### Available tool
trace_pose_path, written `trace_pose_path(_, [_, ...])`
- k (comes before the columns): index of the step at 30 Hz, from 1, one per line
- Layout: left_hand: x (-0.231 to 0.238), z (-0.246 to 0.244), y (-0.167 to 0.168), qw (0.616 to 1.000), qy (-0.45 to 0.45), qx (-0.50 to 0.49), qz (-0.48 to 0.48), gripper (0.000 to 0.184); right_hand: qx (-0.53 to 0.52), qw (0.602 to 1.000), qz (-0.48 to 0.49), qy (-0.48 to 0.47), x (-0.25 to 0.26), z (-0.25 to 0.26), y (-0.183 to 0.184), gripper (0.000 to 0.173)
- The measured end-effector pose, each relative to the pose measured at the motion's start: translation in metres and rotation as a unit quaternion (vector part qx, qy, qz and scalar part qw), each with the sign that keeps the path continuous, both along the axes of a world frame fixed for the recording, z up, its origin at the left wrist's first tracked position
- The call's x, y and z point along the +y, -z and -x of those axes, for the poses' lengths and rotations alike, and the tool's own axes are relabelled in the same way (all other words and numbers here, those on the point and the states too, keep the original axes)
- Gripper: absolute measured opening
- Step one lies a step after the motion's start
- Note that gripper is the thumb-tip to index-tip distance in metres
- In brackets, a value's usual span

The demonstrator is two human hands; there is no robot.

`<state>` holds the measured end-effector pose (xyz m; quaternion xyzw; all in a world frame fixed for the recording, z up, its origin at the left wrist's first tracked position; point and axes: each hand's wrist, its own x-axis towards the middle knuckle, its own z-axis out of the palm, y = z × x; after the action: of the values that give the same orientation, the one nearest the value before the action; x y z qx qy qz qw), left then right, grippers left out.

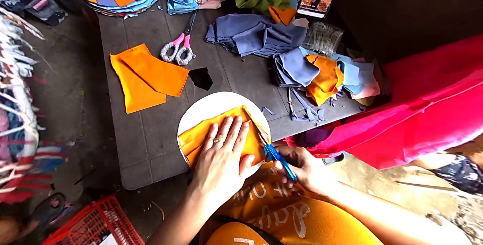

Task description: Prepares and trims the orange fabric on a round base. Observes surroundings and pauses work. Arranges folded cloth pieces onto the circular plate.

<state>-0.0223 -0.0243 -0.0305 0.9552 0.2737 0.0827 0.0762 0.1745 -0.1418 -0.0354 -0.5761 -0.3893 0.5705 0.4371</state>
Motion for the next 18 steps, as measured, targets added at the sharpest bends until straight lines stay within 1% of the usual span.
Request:
trace_pose_path(2, [0.0, 0.0, 0.0, 1.0, 0.001, -0.001, -0.002, 0.066, 0.022, 1.0, -0.002, -0.005, 0.001, -0.002, 0.001, 0.033])
trace_pose_path(3, [0.0, 0.0, 0.0, 1.0, 0.002, -0.003, -0.002, 0.066, 0.027, 1.0, -0.002, -0.005, 0.002, -0.002, 0.0, 0.034])
trace_pose_path(7, [0.001, 0.001, 0.0, 1.0, 0.005, -0.004, -0.004, 0.064, 0.026, 1.0, 0.011, -0.002, 0.004, -0.002, -0.008, 0.03])
trace_pose_path(11, [0.002, 0.003, 0.0, 1.0, 0.011, -0.006, 0.001, 0.062, 0.05, 0.999, 0.018, 0.001, 0.006, -0.004, -0.016, 0.031])
trace_pose_path(12, [0.002, 0.003, 0.0, 1.0, 0.011, -0.007, 0.003, 0.062, 0.05, 0.999, 0.019, -0.001, 0.006, -0.004, -0.018, 0.029])
trace_pose_path(14, [0.003, 0.003, 0.0, 1.0, 0.013, -0.008, 0.004, 0.062, 0.046, 0.999, 0.017, -0.002, 0.008, -0.004, -0.019, 0.024])
trace_pose_path(18, [0.003, 0.004, 0.0, 1.0, 0.015, -0.01, 0.007, 0.063, 0.045, 0.999, 0.005, 0.0, 0.011, -0.005, -0.015, 0.022])
